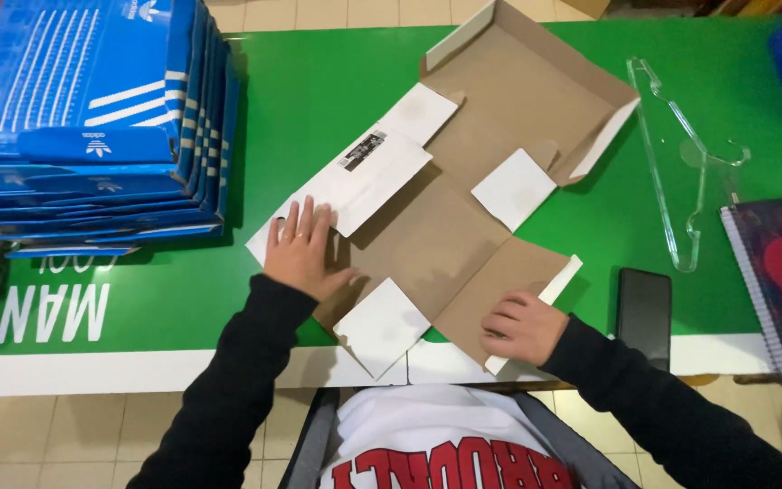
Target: The person is assembling a flat-packed Nike shoe box and securing it with tape.
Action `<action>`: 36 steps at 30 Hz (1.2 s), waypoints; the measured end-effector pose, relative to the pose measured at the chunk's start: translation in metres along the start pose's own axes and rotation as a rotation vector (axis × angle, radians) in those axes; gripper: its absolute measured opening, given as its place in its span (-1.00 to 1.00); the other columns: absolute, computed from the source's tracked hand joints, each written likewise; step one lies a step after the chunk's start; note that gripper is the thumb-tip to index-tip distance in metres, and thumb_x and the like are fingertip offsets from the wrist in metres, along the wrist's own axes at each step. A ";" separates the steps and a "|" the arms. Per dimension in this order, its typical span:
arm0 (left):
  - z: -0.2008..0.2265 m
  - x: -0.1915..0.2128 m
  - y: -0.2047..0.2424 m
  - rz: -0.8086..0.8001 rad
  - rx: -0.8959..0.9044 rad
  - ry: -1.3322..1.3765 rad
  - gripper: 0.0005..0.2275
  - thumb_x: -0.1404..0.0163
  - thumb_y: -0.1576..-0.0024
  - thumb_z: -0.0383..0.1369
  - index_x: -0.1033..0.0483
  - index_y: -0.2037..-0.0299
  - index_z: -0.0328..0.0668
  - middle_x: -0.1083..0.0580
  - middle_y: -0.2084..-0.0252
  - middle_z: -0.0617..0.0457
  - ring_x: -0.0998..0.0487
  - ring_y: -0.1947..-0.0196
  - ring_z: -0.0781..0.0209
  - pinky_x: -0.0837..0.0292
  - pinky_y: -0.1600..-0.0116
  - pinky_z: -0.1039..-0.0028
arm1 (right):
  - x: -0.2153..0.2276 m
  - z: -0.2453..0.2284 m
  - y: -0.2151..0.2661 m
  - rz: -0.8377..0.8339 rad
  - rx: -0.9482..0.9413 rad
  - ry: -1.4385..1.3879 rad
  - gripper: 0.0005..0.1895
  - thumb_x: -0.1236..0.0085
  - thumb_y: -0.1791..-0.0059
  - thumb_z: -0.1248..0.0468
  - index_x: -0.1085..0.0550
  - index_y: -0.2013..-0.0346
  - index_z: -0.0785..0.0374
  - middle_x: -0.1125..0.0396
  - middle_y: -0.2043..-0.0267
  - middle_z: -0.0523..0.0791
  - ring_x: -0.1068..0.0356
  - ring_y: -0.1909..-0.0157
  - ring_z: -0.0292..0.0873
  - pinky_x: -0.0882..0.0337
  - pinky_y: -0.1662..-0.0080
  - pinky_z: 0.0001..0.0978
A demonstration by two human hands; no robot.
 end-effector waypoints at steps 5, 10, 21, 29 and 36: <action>-0.020 -0.053 -0.059 0.033 -0.009 -0.119 -0.41 0.00 -0.08 -0.12 -0.32 -0.30 -0.26 -0.35 -0.25 -0.34 -0.37 -0.24 -0.28 -0.29 -0.21 -0.06 | -0.009 -0.001 0.029 0.058 -0.147 0.069 -0.81 -0.08 0.13 0.26 -0.44 0.22 0.06 -0.39 0.08 -0.15 -0.38 -0.01 -0.10 -0.34 -0.15 0.01; -0.065 -0.012 -0.067 -0.062 0.233 -0.029 -0.68 0.10 -0.19 -0.30 -0.52 -0.14 0.10 -0.60 0.33 -0.22 -0.62 0.38 -0.28 -0.53 0.28 -0.03 | -0.005 0.032 0.065 0.039 -0.347 0.232 -0.84 -0.09 0.13 0.25 -0.45 0.26 0.02 -0.39 0.07 -0.20 -0.38 -0.12 -0.13 -0.23 -0.28 0.19; -0.141 -0.058 0.070 -0.142 0.858 1.363 -0.57 -0.04 -0.22 -0.20 -0.40 -0.21 -0.33 -0.56 -0.01 -0.15 -0.68 0.15 -0.04 -0.58 0.23 0.29 | 0.015 0.062 0.090 -0.304 -0.763 0.426 -0.66 -0.11 0.12 0.19 -0.50 0.03 -0.07 -0.36 -0.17 -0.13 -0.25 -0.38 0.01 -0.09 -0.38 0.29; -0.065 -0.002 0.108 0.412 0.314 0.148 -0.34 -0.15 -0.12 -0.29 -0.13 -0.41 -0.26 -0.19 -0.39 -0.40 -0.22 -0.36 -0.39 -0.25 -0.29 -0.14 | 0.009 -0.018 -0.011 -0.110 -0.397 -0.068 -0.40 -0.13 0.09 0.18 -0.35 -0.28 -0.03 -0.31 -0.30 0.01 -0.26 -0.33 0.04 -0.25 -0.30 0.07; 0.008 -0.026 0.122 -0.279 -0.319 0.055 -0.23 -0.18 0.06 -0.34 -0.12 -0.41 -0.26 -0.13 -0.46 -0.22 -0.10 -0.49 -0.15 -0.02 -0.49 0.11 | -0.008 0.008 0.014 -0.150 -0.719 -0.239 0.08 -0.42 0.28 -0.13 -0.17 -0.40 0.17 -0.21 -0.27 0.11 -0.20 -0.27 0.24 -0.20 -0.26 0.07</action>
Point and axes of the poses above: each hand's wrist, its own y-axis away from the middle knuckle, its own x-axis out of the back of the hand, z = x × y, the point moved 4 cm from there along -y, towards the middle knuckle
